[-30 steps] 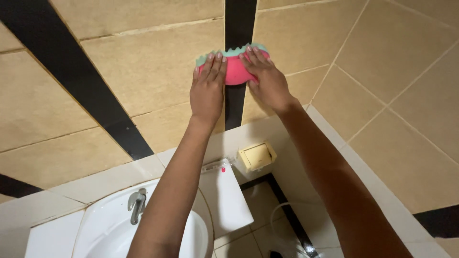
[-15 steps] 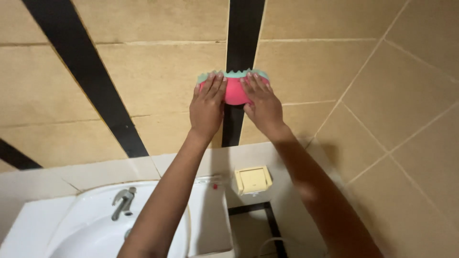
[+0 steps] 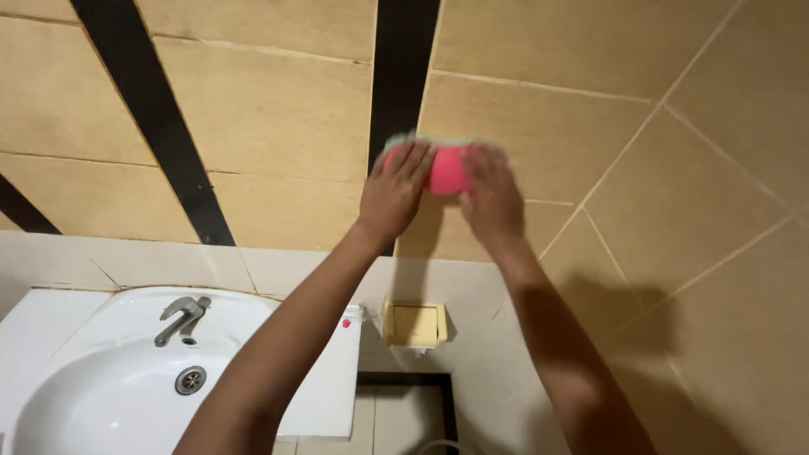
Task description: The person uses a pink sponge to wipe the white sink basin, the countertop, and the tiled wall above the sink. The person scrubs the sink basin thoroughly, then moves to the wall tiles, and finally returns to wipe the sink and countertop again.
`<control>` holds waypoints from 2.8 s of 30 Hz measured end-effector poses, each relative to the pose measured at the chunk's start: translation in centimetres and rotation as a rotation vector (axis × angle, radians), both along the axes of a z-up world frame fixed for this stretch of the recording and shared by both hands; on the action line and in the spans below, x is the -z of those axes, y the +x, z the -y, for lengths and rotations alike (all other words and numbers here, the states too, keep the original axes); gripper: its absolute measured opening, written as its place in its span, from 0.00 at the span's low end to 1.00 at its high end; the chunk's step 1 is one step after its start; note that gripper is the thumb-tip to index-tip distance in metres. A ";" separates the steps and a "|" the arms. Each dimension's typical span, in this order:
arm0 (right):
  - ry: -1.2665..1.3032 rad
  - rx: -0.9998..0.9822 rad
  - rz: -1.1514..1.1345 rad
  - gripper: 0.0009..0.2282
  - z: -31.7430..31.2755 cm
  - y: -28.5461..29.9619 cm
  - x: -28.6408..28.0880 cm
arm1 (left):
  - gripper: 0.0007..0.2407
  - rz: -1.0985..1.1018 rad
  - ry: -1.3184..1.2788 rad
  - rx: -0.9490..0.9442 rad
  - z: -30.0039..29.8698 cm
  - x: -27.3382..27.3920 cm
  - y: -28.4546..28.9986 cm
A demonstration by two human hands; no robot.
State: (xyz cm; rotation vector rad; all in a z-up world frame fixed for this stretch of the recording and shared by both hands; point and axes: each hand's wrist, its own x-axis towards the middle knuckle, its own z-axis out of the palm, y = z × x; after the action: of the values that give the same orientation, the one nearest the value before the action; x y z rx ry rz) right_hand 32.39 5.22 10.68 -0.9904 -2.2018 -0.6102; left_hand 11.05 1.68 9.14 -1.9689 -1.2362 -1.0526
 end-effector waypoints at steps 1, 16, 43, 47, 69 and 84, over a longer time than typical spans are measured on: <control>0.003 -0.004 -0.001 0.32 0.3 0.1 -2.2 | 0.22 -0.001 0.003 -0.004 0.3 -2.2 0.3; 0.050 -0.032 -0.267 0.29 -2.0 -0.1 1.8 | 0.25 0.237 0.149 0.121 -1.3 -0.7 2.2; -0.157 0.023 -0.334 0.27 -0.6 1.1 15.6 | 0.24 0.272 -0.090 0.070 -1.2 14.3 4.0; -0.270 0.026 -0.279 0.27 0.5 1.7 16.3 | 0.20 0.162 -0.172 -0.002 -1.3 16.8 4.0; 0.051 0.126 -0.316 0.29 -2.3 9.5 -6.5 | 0.20 0.260 0.113 0.131 -4.2 -7.0 13.4; 0.067 0.150 -0.471 0.24 -4.4 11.0 7.3 | 0.18 0.194 0.047 0.206 -4.5 2.6 14.5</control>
State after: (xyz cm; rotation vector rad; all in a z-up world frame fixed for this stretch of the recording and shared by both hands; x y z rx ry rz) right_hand 43.36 9.58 3.34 -1.1386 -1.6957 -0.4565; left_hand 25.51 6.17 6.57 -2.0288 -1.1110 -1.3902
